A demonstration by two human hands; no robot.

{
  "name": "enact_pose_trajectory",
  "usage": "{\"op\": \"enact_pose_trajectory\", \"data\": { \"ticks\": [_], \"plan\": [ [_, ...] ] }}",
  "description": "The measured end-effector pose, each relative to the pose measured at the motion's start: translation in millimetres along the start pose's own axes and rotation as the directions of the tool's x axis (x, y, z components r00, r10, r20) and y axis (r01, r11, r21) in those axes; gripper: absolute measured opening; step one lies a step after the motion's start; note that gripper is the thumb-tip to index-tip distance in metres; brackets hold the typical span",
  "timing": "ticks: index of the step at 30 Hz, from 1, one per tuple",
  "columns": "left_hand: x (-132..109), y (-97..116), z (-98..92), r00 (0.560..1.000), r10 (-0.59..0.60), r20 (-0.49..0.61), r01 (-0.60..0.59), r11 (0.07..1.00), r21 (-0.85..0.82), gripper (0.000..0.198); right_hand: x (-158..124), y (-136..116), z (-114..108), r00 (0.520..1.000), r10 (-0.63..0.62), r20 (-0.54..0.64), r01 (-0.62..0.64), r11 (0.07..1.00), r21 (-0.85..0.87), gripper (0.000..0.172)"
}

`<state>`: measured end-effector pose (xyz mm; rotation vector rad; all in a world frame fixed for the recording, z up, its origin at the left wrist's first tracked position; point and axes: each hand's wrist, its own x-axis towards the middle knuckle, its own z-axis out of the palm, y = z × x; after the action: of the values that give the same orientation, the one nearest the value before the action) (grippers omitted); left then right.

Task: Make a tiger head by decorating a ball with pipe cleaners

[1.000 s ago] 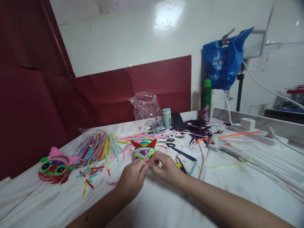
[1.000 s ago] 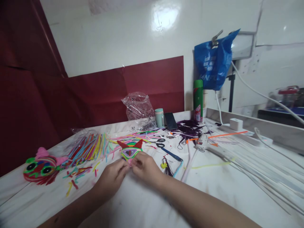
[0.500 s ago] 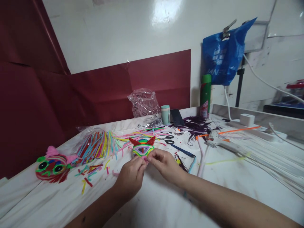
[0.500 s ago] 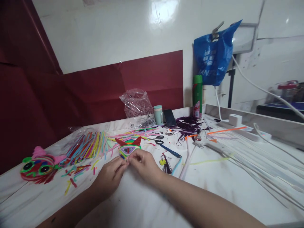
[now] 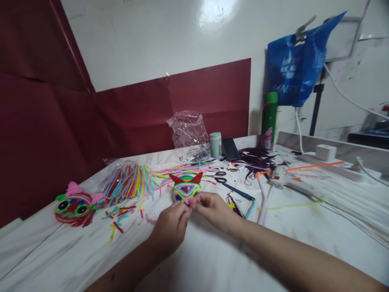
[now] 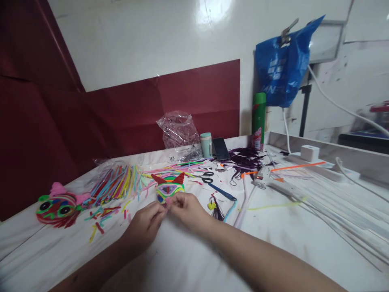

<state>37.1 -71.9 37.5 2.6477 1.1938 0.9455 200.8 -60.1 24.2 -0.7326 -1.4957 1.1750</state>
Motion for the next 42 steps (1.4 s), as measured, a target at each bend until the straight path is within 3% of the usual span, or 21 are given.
{"op": "enact_pose_trajectory", "data": {
  "ticks": [7, 14, 20, 25, 27, 30, 32, 34, 40, 42],
  "plan": [
    [-2, 5, 1.4, 0.988, 0.151, -0.028, -0.149, 0.986, 0.079, 0.023, 1, 1, 2, 0.987, 0.012, -0.158, 0.014, 0.987, 0.160, 0.013],
    [-1, 10, -4.9, 0.977, 0.200, -0.075, -0.187, 0.971, 0.149, 0.025, 0, 6, 9, 0.987, 0.072, -0.144, -0.023, 0.949, 0.314, 0.015],
    [-7, 16, -1.9, 0.959, 0.271, -0.086, -0.242, 0.936, 0.256, 0.024, -4, -9, 2, 0.985, -0.078, -0.153, 0.085, 0.995, 0.045, 0.012],
    [-24, 17, 15.8, 0.972, 0.234, -0.008, -0.225, 0.941, 0.251, 0.025, 11, -20, -21, 0.955, -0.083, -0.285, 0.141, 0.972, 0.189, 0.017],
    [-25, 16, 17.8, 0.983, 0.179, -0.047, -0.165, 0.963, 0.215, 0.025, 14, -20, -23, 0.968, -0.058, -0.244, 0.106, 0.976, 0.188, 0.019],
    [-20, 13, 12.2, 0.985, 0.116, -0.125, -0.094, 0.981, 0.169, 0.026, 8, -14, -13, 0.998, 0.012, -0.056, -0.003, 0.989, 0.151, 0.018],
    [-16, 12, 7.0, 0.983, 0.126, -0.137, -0.104, 0.982, 0.161, 0.024, 1, -11, -4, 0.998, 0.033, 0.048, -0.038, 0.993, 0.108, 0.016],
    [-14, 13, 3.9, 0.979, 0.163, -0.119, -0.141, 0.975, 0.172, 0.023, -4, -8, 3, 0.996, 0.037, 0.080, -0.044, 0.995, 0.085, 0.014],
    [-13, 18, 0.9, 0.964, 0.242, -0.112, -0.204, 0.939, 0.277, 0.026, -3, -2, 5, 0.988, 0.041, -0.146, -0.003, 0.967, 0.255, 0.012],
    [-11, 19, -1.7, 0.964, 0.238, -0.120, -0.192, 0.933, 0.305, 0.025, -2, -2, 6, 0.985, 0.066, -0.161, -0.008, 0.942, 0.336, 0.013]
  ]
}}
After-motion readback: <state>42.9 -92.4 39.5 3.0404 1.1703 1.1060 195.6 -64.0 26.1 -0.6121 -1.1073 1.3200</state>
